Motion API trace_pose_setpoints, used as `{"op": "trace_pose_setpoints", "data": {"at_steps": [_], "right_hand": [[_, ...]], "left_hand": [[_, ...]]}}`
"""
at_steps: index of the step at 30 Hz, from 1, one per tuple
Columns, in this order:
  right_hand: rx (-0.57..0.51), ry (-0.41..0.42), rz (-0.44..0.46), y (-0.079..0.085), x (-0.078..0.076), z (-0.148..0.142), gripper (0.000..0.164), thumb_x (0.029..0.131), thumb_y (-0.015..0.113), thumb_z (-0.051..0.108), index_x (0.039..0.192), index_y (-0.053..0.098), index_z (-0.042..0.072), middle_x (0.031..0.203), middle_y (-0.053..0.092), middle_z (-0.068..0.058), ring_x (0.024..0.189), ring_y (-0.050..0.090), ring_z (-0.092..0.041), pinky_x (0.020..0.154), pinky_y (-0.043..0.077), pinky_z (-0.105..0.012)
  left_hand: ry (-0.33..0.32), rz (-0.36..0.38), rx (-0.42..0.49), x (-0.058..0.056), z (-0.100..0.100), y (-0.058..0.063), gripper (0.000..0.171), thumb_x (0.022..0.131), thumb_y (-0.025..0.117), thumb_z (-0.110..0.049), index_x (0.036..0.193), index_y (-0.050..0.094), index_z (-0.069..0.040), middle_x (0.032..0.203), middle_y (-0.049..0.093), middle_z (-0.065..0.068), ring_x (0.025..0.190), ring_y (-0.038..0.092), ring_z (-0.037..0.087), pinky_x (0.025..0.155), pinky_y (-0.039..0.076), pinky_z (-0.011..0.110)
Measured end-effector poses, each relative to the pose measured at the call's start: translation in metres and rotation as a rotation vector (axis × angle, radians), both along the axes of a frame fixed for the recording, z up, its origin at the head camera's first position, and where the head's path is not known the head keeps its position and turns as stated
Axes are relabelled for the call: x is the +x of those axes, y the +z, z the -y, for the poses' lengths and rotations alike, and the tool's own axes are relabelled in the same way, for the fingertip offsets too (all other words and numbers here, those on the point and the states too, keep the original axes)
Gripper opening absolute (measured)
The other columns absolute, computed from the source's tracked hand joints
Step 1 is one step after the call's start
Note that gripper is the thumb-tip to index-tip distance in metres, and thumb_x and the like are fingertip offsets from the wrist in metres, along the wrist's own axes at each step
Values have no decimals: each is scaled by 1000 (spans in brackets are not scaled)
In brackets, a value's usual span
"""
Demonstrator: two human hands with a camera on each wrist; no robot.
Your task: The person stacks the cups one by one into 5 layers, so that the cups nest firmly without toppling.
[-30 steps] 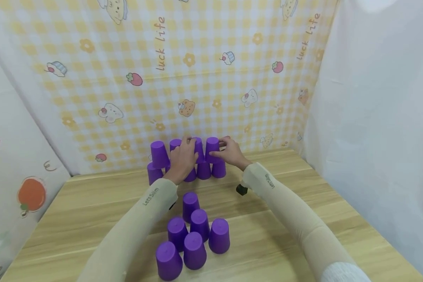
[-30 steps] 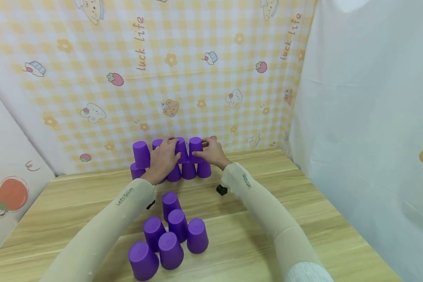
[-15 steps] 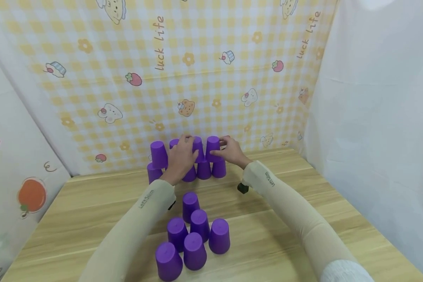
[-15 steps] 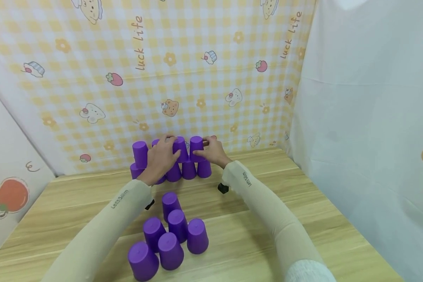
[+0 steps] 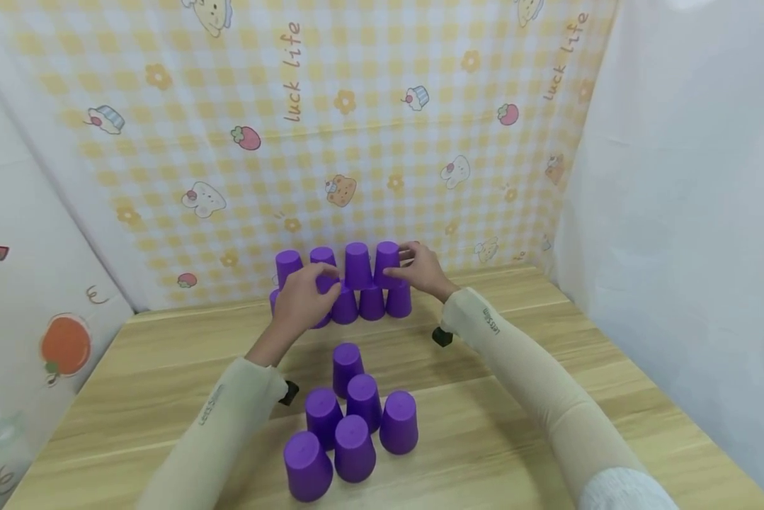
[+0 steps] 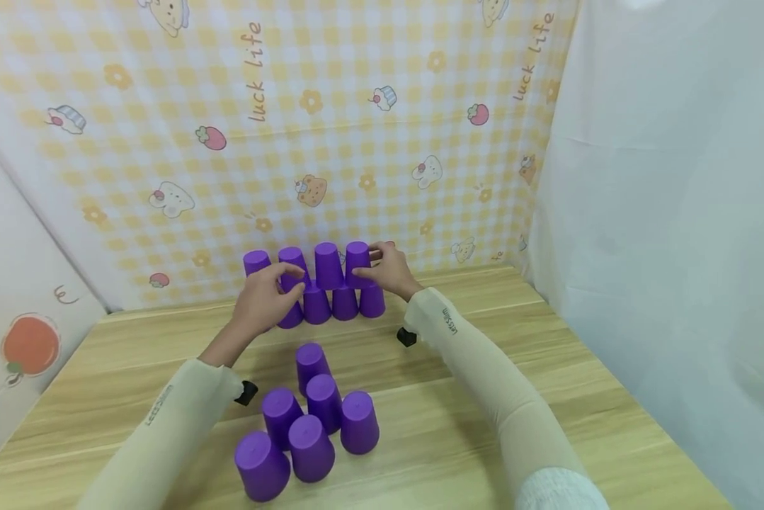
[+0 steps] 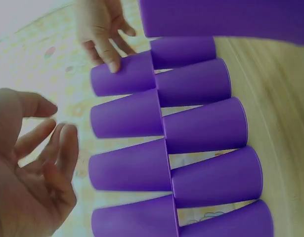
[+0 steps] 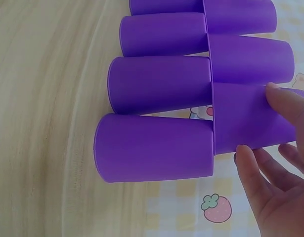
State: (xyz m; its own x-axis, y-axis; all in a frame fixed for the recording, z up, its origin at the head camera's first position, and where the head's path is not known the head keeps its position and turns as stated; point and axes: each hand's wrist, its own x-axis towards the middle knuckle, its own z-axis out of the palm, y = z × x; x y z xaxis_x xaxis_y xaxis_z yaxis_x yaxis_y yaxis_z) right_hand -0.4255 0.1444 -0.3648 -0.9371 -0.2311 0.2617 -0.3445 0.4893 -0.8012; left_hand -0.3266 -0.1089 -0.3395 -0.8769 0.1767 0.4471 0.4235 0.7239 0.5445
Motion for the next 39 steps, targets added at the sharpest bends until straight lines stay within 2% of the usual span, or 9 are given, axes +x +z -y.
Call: {"op": "trace_pose_setpoints", "data": {"at_steps": [2,5,8,11,16,22,26,30,39], "right_hand": [[0,3,-3,0,0,0,62,84,81,25,135,53,3,122,63,-18,107,65,-31,84,58,-40],[7,6,0,1,1,0,62,84,81,24,134,53,2,121,64,-18,106,66,-32,84,58,-39],[13,10,2,2,2,1,61,85,81,22,134,53,1,122,64,-19,106,66,-32,84,58,-39],[10,5,-13,3,2,1,60,85,80,21,134,53,0,123,63,-20,107,66,-33,86,57,-40],[10,2,-29,2,4,-1,59,86,79,20,135,52,0,127,62,-23,111,65,-36,90,56,-42],[-24,-30,-60,-3,14,-6,62,86,78,22,138,51,1,137,55,-24,118,59,-41,96,52,-48],[-109,-34,-101,-7,22,-8,57,87,75,18,135,53,-1,139,54,-22,124,53,-39,102,46,-50],[-140,-52,-96,-11,34,-8,53,87,75,20,133,56,3,139,54,-20,123,51,-43,99,47,-50],[-119,16,-66,-20,64,-8,50,87,76,15,131,59,-1,132,59,-23,114,59,-46,89,55,-49]], "left_hand": [[-76,68,30,7,8,-3,25,93,68,-21,116,68,-12,107,70,6,63,59,19,50,49,34],[-173,157,54,15,17,-9,24,94,68,-21,116,68,-12,100,69,4,62,58,17,52,50,34],[-230,204,65,20,23,-16,25,95,68,-23,117,67,-13,98,68,1,65,59,16,54,51,35],[-284,225,53,23,26,-21,29,94,69,-26,120,66,-13,106,69,2,68,61,16,58,53,35],[-373,312,-28,28,26,-30,46,89,75,-36,128,63,-15,122,66,2,78,63,13,70,54,33],[-449,423,-78,37,27,-39,65,81,82,-40,135,59,-12,129,62,8,77,64,12,69,55,32],[-488,433,-96,39,28,-44,65,81,83,-33,135,58,-8,132,61,11,76,65,11,69,56,30],[-502,415,-97,38,25,-48,58,82,83,-29,132,61,-8,129,62,11,78,65,11,72,56,29],[-457,346,-111,42,20,-52,41,81,83,-29,116,68,-14,113,66,3,83,63,18,70,54,28]]}}
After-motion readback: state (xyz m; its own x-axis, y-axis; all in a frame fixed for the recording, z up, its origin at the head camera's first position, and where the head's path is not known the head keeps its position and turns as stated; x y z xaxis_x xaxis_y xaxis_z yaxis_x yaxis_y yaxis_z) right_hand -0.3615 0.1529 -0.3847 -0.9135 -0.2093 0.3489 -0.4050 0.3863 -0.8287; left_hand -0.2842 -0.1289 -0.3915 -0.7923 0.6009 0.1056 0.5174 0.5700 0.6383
